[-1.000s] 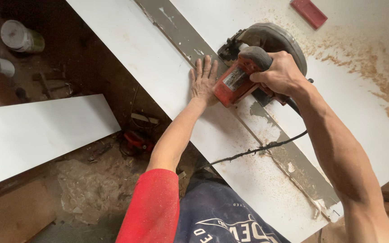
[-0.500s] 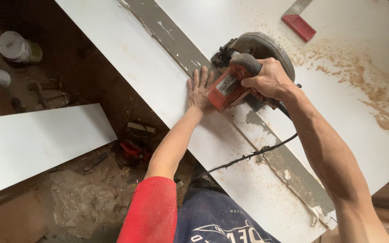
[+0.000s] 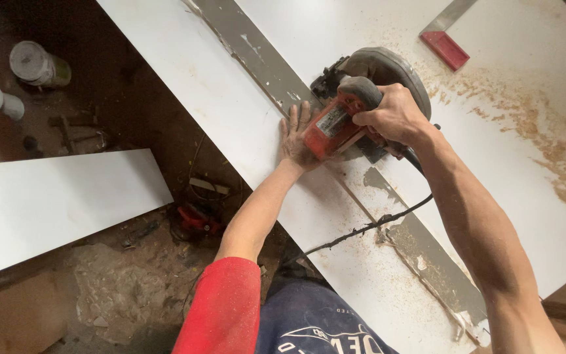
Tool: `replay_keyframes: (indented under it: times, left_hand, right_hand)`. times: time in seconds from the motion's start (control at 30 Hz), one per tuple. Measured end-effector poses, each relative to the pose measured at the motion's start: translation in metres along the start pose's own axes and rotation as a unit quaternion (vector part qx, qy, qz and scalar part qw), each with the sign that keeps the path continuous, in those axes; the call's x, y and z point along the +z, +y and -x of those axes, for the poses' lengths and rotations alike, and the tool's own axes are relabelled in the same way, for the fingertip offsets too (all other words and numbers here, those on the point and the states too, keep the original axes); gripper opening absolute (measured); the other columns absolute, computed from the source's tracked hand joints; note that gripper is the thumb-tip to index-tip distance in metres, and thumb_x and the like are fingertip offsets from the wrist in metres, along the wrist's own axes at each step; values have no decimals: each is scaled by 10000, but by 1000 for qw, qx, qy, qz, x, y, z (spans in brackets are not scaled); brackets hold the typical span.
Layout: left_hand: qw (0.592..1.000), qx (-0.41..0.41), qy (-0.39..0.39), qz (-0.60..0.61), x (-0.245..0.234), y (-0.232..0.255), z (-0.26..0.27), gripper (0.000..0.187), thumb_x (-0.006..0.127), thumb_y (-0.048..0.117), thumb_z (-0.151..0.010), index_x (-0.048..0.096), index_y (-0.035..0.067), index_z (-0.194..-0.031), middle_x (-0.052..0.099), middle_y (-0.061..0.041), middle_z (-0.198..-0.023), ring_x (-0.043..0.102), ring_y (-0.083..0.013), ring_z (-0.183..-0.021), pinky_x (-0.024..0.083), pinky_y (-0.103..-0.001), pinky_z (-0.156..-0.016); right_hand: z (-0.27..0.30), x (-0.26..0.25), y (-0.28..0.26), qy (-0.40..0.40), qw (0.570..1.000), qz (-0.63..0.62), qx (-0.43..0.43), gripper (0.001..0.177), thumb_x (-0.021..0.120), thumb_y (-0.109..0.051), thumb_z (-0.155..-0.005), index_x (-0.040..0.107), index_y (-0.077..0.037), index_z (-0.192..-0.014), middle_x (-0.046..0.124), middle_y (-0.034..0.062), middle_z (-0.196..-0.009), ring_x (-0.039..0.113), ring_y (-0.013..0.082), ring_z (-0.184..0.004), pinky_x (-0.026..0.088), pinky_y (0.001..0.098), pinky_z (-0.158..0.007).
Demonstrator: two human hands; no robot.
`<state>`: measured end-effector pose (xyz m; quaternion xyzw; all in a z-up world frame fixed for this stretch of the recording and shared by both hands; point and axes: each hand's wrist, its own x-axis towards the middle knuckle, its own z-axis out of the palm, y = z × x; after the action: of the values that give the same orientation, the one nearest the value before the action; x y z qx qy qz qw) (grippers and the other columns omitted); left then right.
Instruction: The person positions a large white board on a workbench, then uses a red circular saw to cut along a marked line. The person guides the saw steadily along the board, completing a long straight cut and separating a strip from the main piece.
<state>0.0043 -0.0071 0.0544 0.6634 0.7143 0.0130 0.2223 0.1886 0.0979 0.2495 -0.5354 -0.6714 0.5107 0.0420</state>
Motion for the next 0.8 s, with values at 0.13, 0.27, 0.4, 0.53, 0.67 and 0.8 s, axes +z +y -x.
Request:
replay_keyframes:
  times: [0.13, 0.27, 0.4, 0.53, 0.67, 0.8]
  left_hand:
    - [1000, -4, -6, -5, -10, 5, 1, 1413, 629, 971, -605, 138, 158, -1650, -19, -150, -1717, -61, -401, -1571, 28, -636, -1243]
    - [1000, -6, -22, -12, -22, 9, 4, 1364, 593, 987, -594, 139, 258, -1653, -5, -141, -1708, -58, -397, -1566, 30, -607, -1253]
    - [998, -11, -52, -37, -33, 13, 9, 1240, 553, 990, -642, 170, 346, -1630, -4, -137, -1731, -59, -396, -1589, 29, -587, -1276]
    - [997, -14, -67, -34, -41, 15, 8, 1288, 559, 976, -640, 122, 309, -1652, 10, -137, -1728, -49, -396, -1583, 35, -601, -1256]
    - [998, -14, -56, -20, -40, 16, 7, 1337, 570, 995, -628, 66, 288, -1645, 14, -136, -1717, -39, -386, -1576, 32, -596, -1265]
    - [998, -15, -58, -2, -40, 16, 5, 1400, 614, 987, -593, 37, 262, -1643, 13, -141, -1718, -66, -393, -1566, 21, -619, -1248]
  right_hand:
    - [-5, 1, -1, 1, 1000, 20, 6, 306, 768, -117, -784, 752, -23, -1074, 713, 135, -752, 664, 208, -584, 596, 357, -588]
    - [-10, 2, -4, 2, 1000, 17, 2, 286, 768, -114, -802, 753, -11, -1068, 717, 146, -760, 669, 208, -605, 593, 367, -602]
    - [-14, 4, -5, 4, 1000, 17, 2, 291, 775, -108, -803, 754, -24, -1081, 724, 140, -771, 674, 206, -612, 596, 367, -605]
    - [-19, 4, -5, 8, 999, 4, -40, 322, 780, -104, -796, 754, -38, -1110, 739, 120, -796, 684, 178, -621, 603, 330, -624]
    - [-22, 4, -3, 4, 1000, 7, -22, 288, 772, -101, -810, 747, -9, -1082, 725, 137, -781, 674, 194, -607, 593, 349, -594]
    - [-25, 5, -8, 7, 1000, 7, -23, 276, 764, -97, -795, 743, -15, -1057, 712, 121, -757, 674, 190, -605, 592, 346, -578]
